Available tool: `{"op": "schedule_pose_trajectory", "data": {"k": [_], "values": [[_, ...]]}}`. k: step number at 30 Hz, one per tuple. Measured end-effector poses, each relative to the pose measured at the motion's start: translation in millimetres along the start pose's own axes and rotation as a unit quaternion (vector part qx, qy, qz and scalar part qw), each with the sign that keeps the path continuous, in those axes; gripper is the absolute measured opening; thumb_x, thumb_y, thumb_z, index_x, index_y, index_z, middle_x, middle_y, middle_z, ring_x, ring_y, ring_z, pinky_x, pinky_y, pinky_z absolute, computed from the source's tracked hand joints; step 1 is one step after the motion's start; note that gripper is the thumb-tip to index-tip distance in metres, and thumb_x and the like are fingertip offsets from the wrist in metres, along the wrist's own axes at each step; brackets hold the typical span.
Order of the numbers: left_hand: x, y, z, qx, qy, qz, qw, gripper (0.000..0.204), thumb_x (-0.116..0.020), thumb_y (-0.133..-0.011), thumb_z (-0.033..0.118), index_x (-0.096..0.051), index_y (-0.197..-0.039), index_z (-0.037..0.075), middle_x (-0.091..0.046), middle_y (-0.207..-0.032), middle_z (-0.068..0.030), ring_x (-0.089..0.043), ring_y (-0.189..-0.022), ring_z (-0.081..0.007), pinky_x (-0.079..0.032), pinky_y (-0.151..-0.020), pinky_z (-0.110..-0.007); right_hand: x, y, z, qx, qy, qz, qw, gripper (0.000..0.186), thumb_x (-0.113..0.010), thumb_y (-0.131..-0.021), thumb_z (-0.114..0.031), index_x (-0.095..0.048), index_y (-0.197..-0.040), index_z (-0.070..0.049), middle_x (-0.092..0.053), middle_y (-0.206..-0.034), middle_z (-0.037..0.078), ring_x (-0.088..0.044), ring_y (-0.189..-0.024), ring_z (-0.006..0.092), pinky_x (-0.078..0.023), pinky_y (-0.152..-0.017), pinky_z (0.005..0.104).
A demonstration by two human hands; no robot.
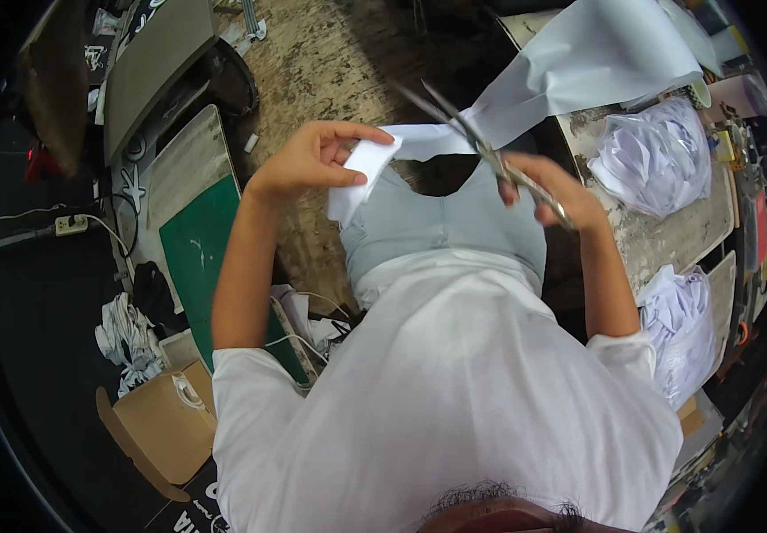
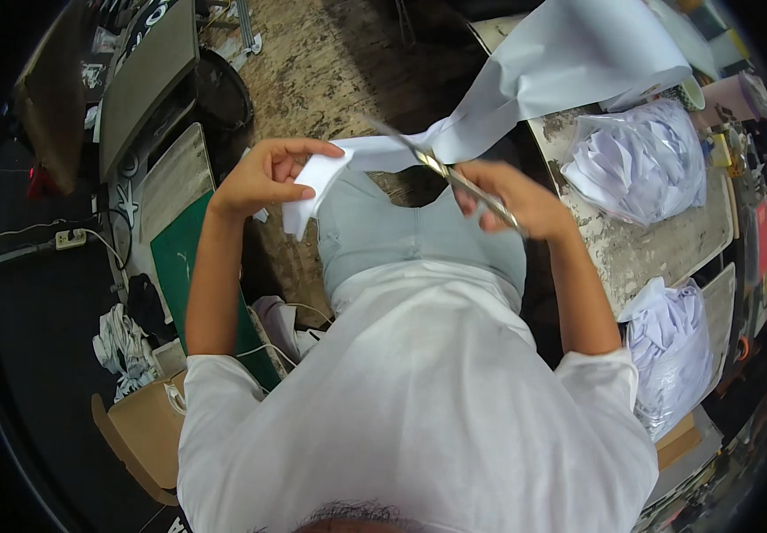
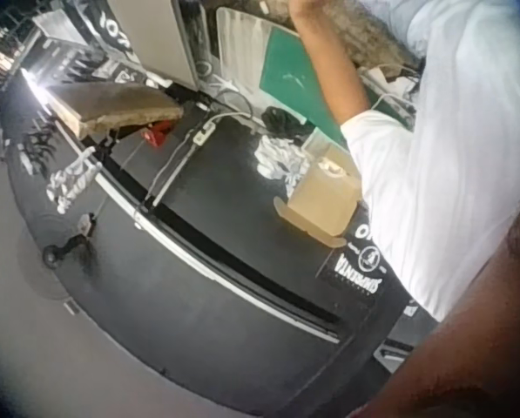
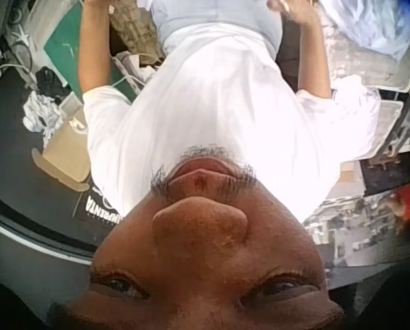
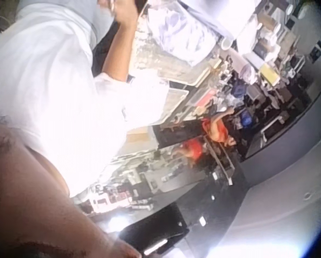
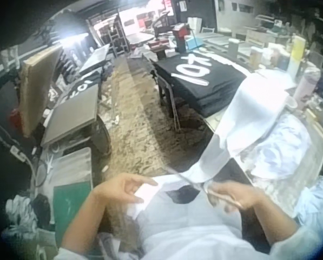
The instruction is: Cutting a strip of white fabric from a roll using scissors.
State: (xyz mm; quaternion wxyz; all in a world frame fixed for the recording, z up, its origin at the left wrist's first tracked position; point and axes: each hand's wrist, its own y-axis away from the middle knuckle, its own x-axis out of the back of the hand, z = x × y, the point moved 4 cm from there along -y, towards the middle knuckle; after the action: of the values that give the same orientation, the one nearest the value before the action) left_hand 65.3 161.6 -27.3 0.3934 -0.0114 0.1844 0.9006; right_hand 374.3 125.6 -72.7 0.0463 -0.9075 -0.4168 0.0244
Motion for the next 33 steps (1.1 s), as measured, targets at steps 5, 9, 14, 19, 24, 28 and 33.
{"op": "schedule_pose_trajectory", "data": {"k": [5, 9, 14, 19, 24, 28, 33], "values": [[7, 0, -3, -0.024, -0.008, 0.044, 0.999, 0.072, -0.081, -0.067, -0.008, -0.053, -0.134, -0.007, -0.063, -0.121, -0.0134, -0.064, -0.105, -0.0134, -0.054, -0.089, -0.025, -45, 48, 32, -0.106, -0.127, 0.021, 0.986, 0.076, -0.056, -0.083, -0.078, -0.055, -0.093, -0.002, -0.053, -0.083, 0.002, -0.052, -0.075, 0.0127, -0.046, -0.07, 0.0276], [0, -5, -4, 0.0, -0.032, 0.041, 0.999, 0.076, -0.083, -0.065, -0.008, -0.052, -0.135, -0.005, -0.063, -0.121, -0.0132, -0.065, -0.103, -0.0126, -0.056, -0.086, -0.026, -65, 44, 51, -0.129, -0.159, -0.031, 0.978, 0.077, -0.049, -0.088, -0.076, -0.056, -0.096, 0.0, -0.055, -0.078, 0.003, -0.054, -0.073, 0.014, -0.047, -0.071, 0.0275], [-2, -6, -3, -0.044, -0.052, 0.057, 0.996, 0.074, -0.082, -0.065, -0.009, -0.051, -0.132, 0.0, -0.065, -0.116, -0.0115, -0.067, -0.096, -0.0122, -0.057, -0.083, -0.025, -79, 19, 49, -0.091, -0.177, -0.047, 0.979, 0.074, -0.051, -0.087, -0.076, -0.055, -0.093, -0.002, -0.054, -0.077, 0.002, -0.052, -0.07, 0.0119, -0.046, -0.068, 0.0266], [-4, -4, -16, -0.028, 0.048, 0.036, 0.998, 0.079, -0.085, -0.063, -0.005, -0.047, -0.132, 0.001, -0.067, -0.111, -0.0093, -0.067, -0.095, -0.0116, -0.056, -0.082, -0.025, -75, 4, 37, -0.093, -0.171, -0.037, 0.98, 0.074, -0.053, -0.086, -0.076, -0.055, -0.091, -0.003, -0.054, -0.075, 0.001, -0.052, -0.068, 0.0109, -0.045, -0.065, 0.025], [-3, -9, -33, -0.027, 0.075, 0.017, 0.997, 0.083, -0.086, -0.062, -0.004, -0.045, -0.134, 0.001, -0.068, -0.109, -0.01, -0.067, -0.096, -0.0124, -0.054, -0.084, -0.025, -74, -3, 39, -0.136, -0.144, -0.039, 0.979, 0.09, -0.052, -0.073, -0.088, -0.056, -0.094, -0.002, -0.055, -0.077, 0.002, -0.055, -0.069, 0.0117, -0.047, -0.065, 0.0258], [-6, -14, -39, -0.061, 0.09, 0.011, 0.994, 0.076, -0.08, -0.066, -0.01, -0.045, -0.132, 0.0, -0.068, -0.109, -0.0144, -0.068, -0.096, -0.0165, -0.055, -0.081, -0.028, -77, -8, 41, -0.125, -0.178, -0.032, 0.976, 0.089, -0.05, -0.074, -0.089, -0.056, -0.095, -0.002, -0.055, -0.077, 0.002, -0.055, -0.07, 0.0129, -0.047, -0.065, 0.027], [-6, -17, -42, -0.067, 0.098, 0.016, 0.993, 0.074, -0.08, -0.066, -0.009, -0.046, -0.131, 0.002, -0.069, -0.106, -0.0124, -0.068, -0.095, -0.0154, -0.054, -0.081, -0.027, -80, -11, 42, -0.094, -0.221, 0.003, 0.971, 0.071, -0.05, -0.089, -0.074, -0.054, -0.087, -0.003, -0.054, -0.071, 0.002, -0.054, -0.067, 0.013, -0.046, -0.067, 0.0274]]}}
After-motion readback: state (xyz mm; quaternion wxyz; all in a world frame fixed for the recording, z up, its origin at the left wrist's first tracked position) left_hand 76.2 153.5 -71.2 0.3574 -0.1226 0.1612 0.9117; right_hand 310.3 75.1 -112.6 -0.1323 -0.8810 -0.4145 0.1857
